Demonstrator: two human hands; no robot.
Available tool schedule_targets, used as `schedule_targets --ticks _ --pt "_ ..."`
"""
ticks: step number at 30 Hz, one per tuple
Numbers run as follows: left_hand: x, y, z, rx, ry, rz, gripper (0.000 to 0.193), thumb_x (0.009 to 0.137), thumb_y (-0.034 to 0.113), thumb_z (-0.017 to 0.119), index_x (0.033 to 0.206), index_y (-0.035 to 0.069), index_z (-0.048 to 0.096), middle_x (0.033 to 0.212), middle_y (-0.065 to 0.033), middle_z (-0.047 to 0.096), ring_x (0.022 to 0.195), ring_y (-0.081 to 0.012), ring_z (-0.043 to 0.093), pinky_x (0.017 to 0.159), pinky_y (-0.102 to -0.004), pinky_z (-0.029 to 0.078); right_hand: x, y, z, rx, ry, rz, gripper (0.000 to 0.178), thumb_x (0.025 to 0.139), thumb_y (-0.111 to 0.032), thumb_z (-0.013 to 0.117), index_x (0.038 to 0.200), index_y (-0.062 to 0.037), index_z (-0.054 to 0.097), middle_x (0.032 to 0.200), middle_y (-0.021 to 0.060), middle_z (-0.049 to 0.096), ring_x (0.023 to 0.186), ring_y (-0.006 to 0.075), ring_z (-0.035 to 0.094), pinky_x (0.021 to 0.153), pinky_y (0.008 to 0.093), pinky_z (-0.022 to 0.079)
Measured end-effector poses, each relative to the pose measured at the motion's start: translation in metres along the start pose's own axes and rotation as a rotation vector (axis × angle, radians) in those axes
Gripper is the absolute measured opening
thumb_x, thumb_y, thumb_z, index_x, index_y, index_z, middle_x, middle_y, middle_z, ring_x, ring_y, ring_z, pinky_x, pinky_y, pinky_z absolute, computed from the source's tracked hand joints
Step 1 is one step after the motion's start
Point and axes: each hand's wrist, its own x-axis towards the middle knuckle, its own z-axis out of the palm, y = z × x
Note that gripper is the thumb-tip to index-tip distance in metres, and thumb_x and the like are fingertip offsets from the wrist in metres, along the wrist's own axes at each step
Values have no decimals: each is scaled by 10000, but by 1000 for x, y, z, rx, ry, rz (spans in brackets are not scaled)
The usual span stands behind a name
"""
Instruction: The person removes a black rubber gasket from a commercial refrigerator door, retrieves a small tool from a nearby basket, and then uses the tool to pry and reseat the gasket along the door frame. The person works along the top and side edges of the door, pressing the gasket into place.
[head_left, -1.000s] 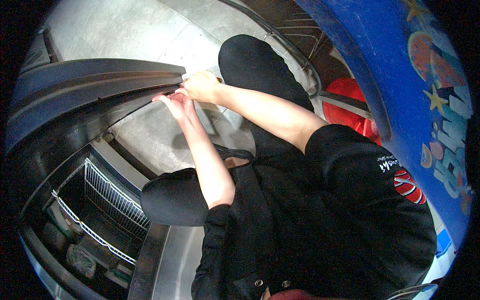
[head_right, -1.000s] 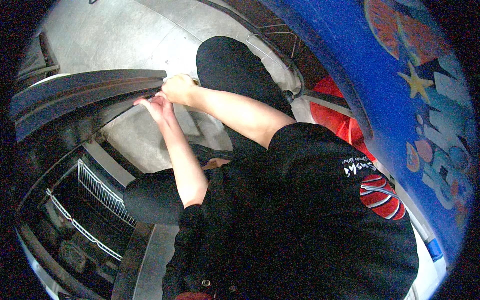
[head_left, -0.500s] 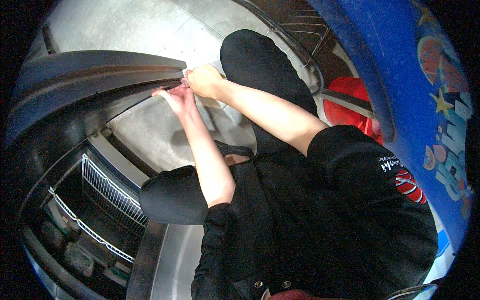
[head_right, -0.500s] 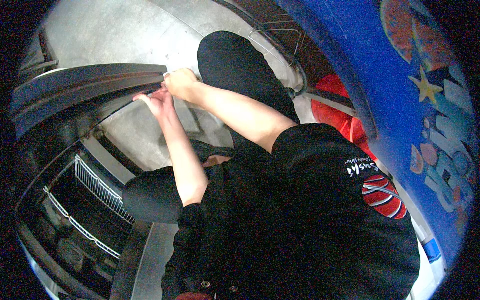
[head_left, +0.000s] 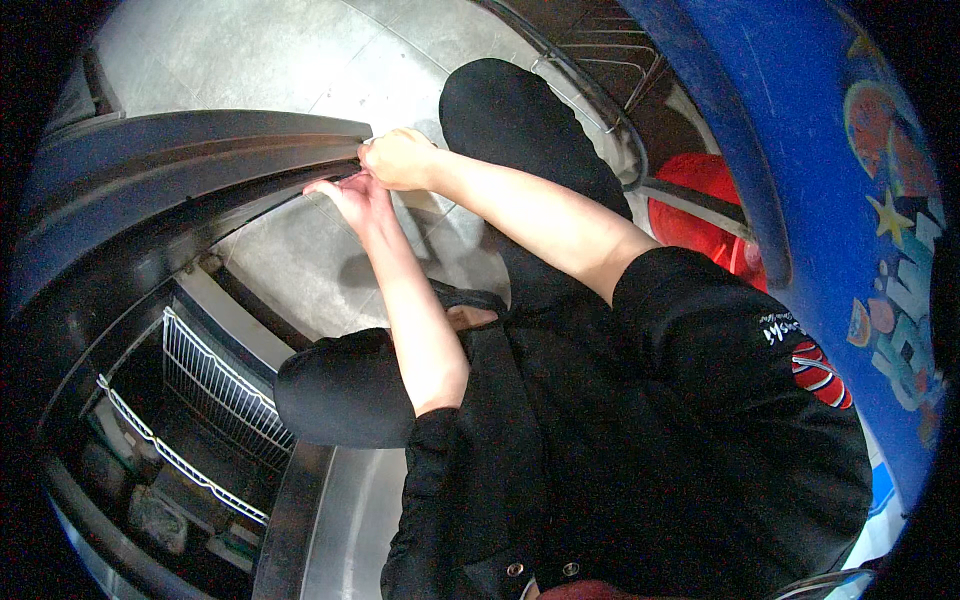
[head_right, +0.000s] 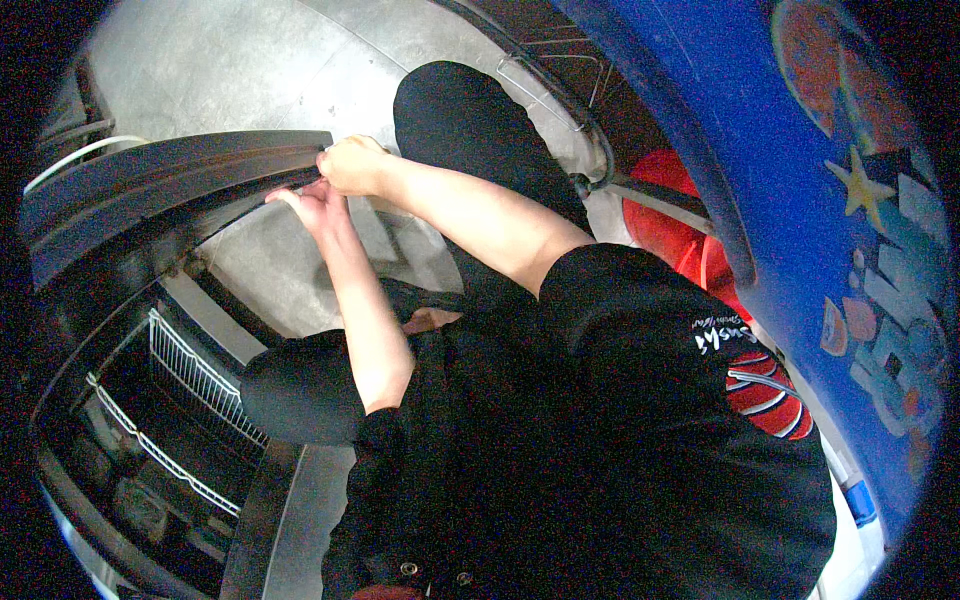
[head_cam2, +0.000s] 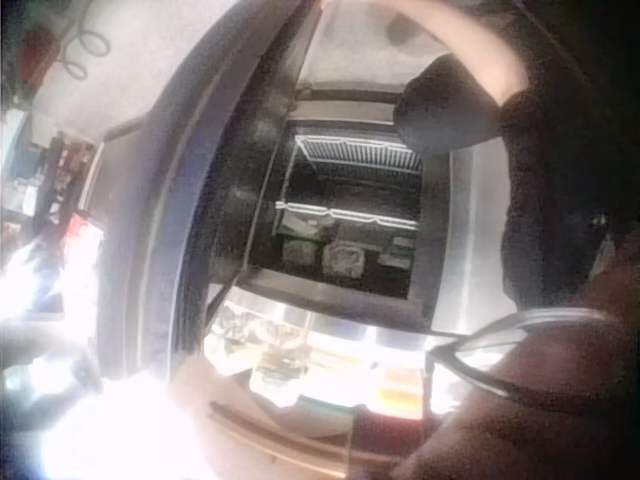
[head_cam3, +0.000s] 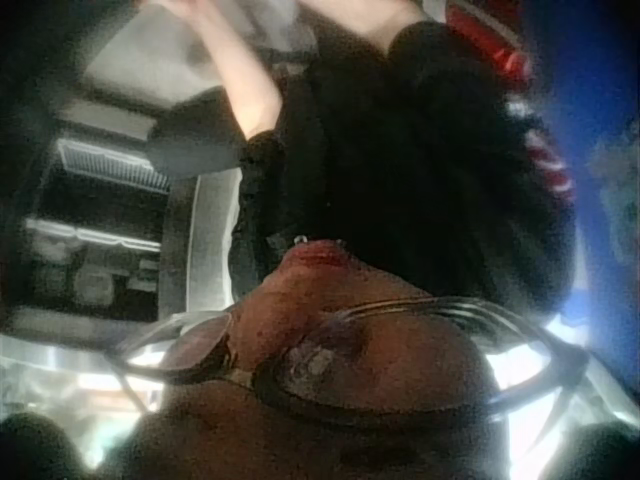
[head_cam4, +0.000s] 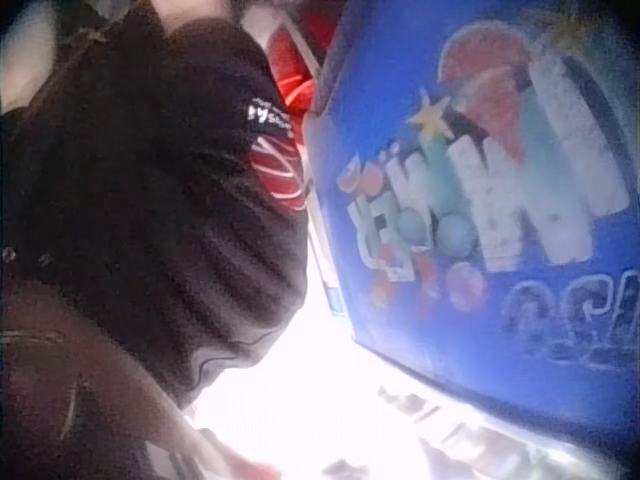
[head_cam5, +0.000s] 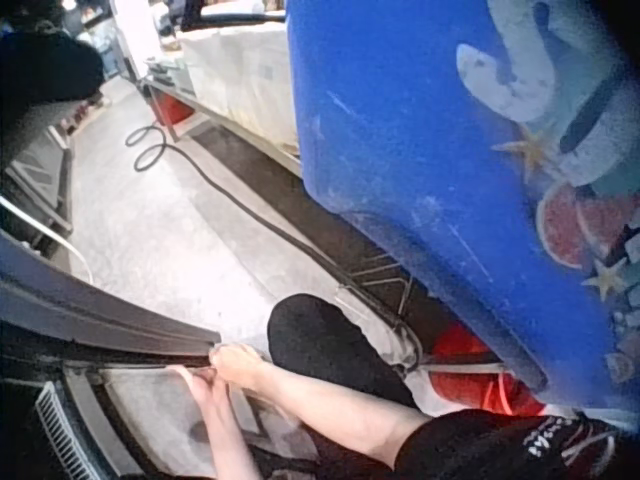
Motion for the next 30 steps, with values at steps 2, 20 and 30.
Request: schedule_targets --ticks 2,20,30 --pt "-1 2 -1 25 -25 27 909 801 750 554 1367 46 452 1335 -109 563 1159 -263 570 1010 -431 486 0 -4 1 -26 -24 28 253 842 -189 551 915 -1 703 872 192 723 841 344 722 776 453 567" --pt "-6 6 -10 75 80 -19 875 762 761 604 1233 26 544 1142 -42 646 896 -157 623 811 -287 560 -14 -30 -6 56 -40 157 447 957 -404 539 880 -2 717 831 206 708 843 370 703 788 471 545" --pt "-13 6 0 62 117 -77 898 768 793 558 1236 26 546 1141 -51 643 938 -163 623 850 -310 551 -14 -28 -3 139 88 247 476 905 -449 603 900 10 730 856 212 715 849 363 711 788 465 549"
